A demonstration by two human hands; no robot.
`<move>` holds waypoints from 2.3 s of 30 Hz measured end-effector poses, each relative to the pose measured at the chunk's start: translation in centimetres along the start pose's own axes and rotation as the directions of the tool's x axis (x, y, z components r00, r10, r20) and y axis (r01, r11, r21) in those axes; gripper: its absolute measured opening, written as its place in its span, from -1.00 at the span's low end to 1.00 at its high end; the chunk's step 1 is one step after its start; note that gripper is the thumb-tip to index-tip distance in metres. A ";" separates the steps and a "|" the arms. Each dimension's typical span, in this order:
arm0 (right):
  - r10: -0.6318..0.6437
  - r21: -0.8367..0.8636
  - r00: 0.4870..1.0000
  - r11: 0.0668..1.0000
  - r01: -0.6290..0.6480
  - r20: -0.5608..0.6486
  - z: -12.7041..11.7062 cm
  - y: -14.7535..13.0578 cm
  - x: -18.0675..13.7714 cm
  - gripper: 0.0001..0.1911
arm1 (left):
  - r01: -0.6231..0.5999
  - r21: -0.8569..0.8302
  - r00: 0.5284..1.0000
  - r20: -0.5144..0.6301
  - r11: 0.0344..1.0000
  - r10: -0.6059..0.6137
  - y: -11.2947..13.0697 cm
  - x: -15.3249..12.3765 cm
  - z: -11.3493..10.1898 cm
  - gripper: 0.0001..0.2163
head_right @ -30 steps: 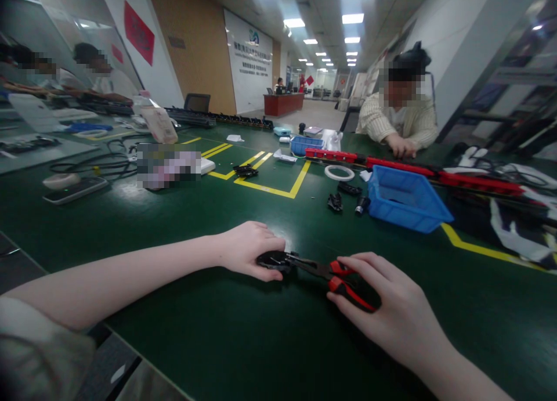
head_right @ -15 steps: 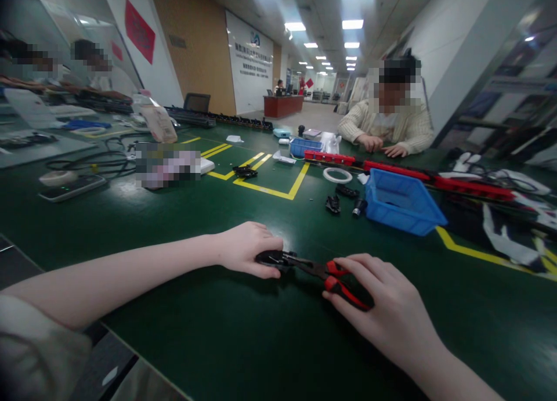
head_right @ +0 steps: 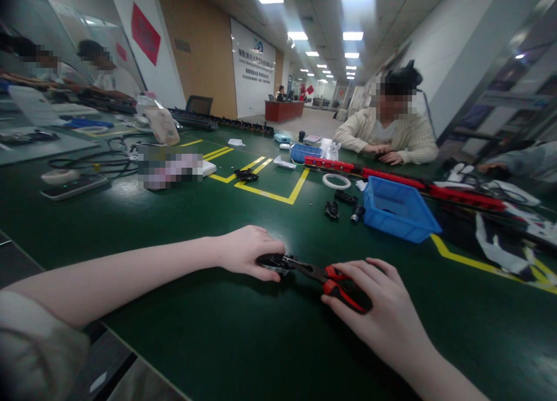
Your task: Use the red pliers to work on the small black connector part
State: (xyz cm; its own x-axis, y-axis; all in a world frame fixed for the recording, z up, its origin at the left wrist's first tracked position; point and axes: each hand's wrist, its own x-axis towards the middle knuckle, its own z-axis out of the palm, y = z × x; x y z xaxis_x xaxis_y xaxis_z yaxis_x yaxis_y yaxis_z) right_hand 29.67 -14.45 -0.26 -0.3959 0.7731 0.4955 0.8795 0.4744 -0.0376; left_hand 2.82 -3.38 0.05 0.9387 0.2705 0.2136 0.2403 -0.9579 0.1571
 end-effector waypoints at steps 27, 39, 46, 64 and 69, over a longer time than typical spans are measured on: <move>0.007 0.055 1.000 0.998 -0.007 -0.001 0.3 0.3 -0.3 -0.60 | -0.016 -0.020 1.000 -0.013 1.000 0.016 -0.3 -0.3 0.1 -0.65; -0.061 -0.029 0.998 0.998 0.060 -0.012 0.1 -0.2 -0.1 -0.63 | 0.035 0.063 0.999 -0.044 0.997 -0.032 -0.6 -0.7 -0.8 -0.42; -0.028 0.014 0.999 1.000 0.027 0.027 0.4 -0.3 -0.3 -0.63 | 0.044 -0.011 0.998 -0.032 0.999 -0.044 -0.9 -1.1 -1.0 -0.53; 0.016 0.055 0.998 0.998 -0.019 0.065 0.6 -0.5 -0.2 -0.64 | -0.003 -0.243 1.000 -0.019 0.970 -0.002 0.9 0.0 0.5 -0.33; 0.023 0.077 0.998 0.997 -0.028 0.060 0.4 -0.4 0.1 -0.66 | -0.004 -0.222 1.000 -0.010 0.975 0.002 0.9 0.1 0.4 -0.33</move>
State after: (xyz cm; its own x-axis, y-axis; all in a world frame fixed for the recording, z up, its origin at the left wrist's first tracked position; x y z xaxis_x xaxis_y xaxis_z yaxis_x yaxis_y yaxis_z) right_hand 29.15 -14.44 -0.56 -0.3906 0.8078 0.4414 0.8672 0.4838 -0.1180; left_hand 3.22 -4.22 -0.14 0.9366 0.2694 0.2239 0.1752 -0.9139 0.3662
